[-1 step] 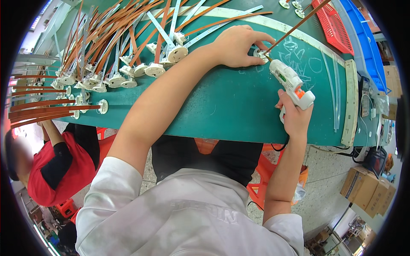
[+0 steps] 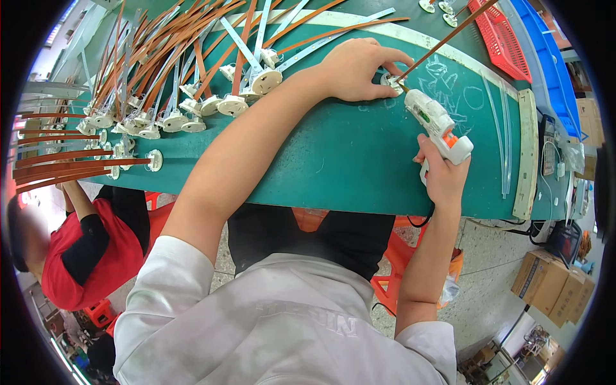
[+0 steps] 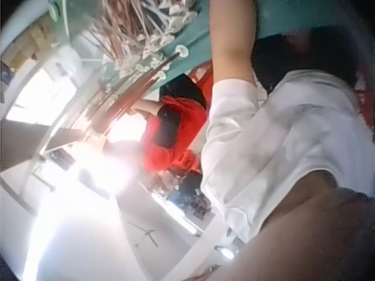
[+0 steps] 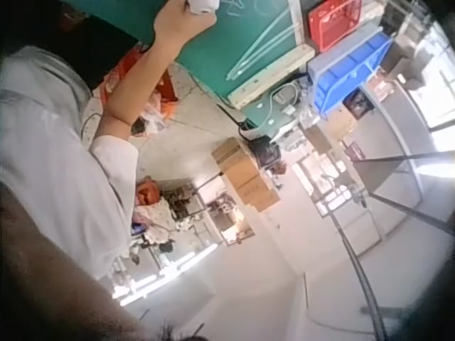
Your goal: Assembling small plastic and wooden components using a hot glue gun at a workstation.
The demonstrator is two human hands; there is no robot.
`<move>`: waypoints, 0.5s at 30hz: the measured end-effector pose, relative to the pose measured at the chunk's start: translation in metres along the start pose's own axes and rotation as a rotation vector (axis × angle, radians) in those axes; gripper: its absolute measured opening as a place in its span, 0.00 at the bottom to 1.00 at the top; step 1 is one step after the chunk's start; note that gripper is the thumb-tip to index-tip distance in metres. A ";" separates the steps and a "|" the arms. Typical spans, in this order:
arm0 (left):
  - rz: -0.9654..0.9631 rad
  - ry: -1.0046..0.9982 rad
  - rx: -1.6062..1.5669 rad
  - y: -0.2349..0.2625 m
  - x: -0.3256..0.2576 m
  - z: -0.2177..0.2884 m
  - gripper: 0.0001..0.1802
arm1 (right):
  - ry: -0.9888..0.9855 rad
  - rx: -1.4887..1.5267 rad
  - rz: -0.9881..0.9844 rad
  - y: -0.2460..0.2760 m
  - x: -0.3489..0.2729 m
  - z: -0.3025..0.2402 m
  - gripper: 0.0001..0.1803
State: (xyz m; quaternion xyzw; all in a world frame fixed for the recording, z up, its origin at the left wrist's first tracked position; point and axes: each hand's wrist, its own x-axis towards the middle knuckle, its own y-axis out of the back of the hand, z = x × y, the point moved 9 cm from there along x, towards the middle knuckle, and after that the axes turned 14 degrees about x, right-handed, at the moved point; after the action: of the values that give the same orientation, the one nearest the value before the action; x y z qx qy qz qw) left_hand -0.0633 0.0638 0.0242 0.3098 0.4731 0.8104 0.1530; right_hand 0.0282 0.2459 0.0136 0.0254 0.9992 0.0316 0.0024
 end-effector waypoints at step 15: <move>-0.017 -0.056 0.004 0.001 -0.001 0.003 0.31 | -0.040 0.023 0.011 0.000 0.001 0.003 0.07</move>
State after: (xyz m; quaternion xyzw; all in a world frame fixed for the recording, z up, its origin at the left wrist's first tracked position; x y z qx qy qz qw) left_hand -0.0602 0.0645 0.0258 0.3287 0.4729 0.7991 0.1724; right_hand 0.0270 0.2462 0.0101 0.0317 0.9991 0.0198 0.0217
